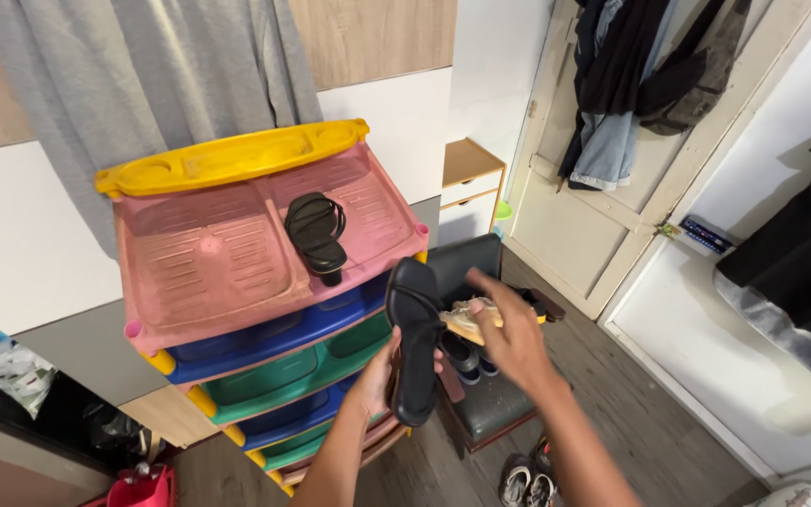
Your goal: The person picks up a pair of black sandals from a shoe rack and repeatedly wipes the soles and straps with their hands. They handle the sandals one at a time, turning them over to clean different surfaces, then place them back on the rack.
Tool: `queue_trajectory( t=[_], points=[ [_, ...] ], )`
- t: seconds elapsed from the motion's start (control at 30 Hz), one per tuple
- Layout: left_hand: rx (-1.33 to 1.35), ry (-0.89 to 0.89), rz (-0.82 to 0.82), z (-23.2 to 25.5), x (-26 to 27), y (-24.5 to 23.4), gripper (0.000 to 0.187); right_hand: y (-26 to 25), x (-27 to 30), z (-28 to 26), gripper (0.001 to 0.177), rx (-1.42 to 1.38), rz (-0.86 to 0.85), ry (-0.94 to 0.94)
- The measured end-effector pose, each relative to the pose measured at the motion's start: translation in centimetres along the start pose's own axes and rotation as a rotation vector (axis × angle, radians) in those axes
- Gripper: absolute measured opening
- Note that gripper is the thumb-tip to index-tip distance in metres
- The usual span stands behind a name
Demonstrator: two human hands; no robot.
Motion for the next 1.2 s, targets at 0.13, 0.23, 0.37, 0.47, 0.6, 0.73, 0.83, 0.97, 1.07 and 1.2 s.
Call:
queue_trajectory(
  t=[0.13, 0.23, 0.37, 0.47, 0.6, 0.73, 0.83, 0.97, 1.07, 1.2],
  points=[
    [-0.038, -0.073, -0.202, 0.1, 0.0, 0.9, 0.077, 0.5, -1.0, 1.1, 0.077, 0.333, -0.206, -0.305],
    [-0.050, -0.130, -0.325, 0.4, 1.1, 2.5, 0.070, 0.9, -1.0, 2.9, 0.095, 0.504, -0.420, -0.533],
    [-0.116, -0.176, -0.305, 1.0, 2.2, 3.0, 0.066, -0.4, -2.7, 5.4, 0.079, 0.847, -0.378, -0.453],
    [-0.156, -0.063, -0.308, 1.5, 2.0, 2.8, 0.065, -0.3, -1.6, 6.2, 0.095, 0.495, -0.138, -0.385],
    [-0.126, -0.080, -0.334, 1.3, 2.1, 2.2, 0.062, 2.0, 0.3, 4.1, 0.098, 0.555, -0.508, -0.534],
    [-0.081, -0.164, -0.290, 1.3, 2.4, 2.0, 0.069, 0.9, 0.1, 5.1, 0.085, 0.635, -0.192, -0.177],
    [-0.014, -0.134, -0.326, 1.3, 2.4, 2.2, 0.066, 1.9, 2.8, 4.3, 0.092, 0.345, -0.120, -0.305],
    [-0.062, -0.093, -0.317, 0.5, 2.6, 0.7, 0.060, 2.7, 6.0, 3.8, 0.094, 0.331, -0.389, -0.486],
    [0.024, -0.141, -0.376, -0.5, 2.7, 0.4, 0.062, 1.8, 6.5, 4.1, 0.079, 0.387, -0.420, -0.566],
    [0.157, -0.193, -0.322, 0.5, 3.5, 2.5, 0.060, 0.7, 4.5, 4.0, 0.073, 0.491, -0.350, -0.579]
  ],
)
Point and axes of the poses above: each hand's wrist, its own x-axis away from the middle knuckle, its own y-axis out of the palm, z = x × y, the point moved 3 cm from there along -x, towards the middle knuckle, and after that the axes turned 2 degrees about z, right-handed, at the moved point
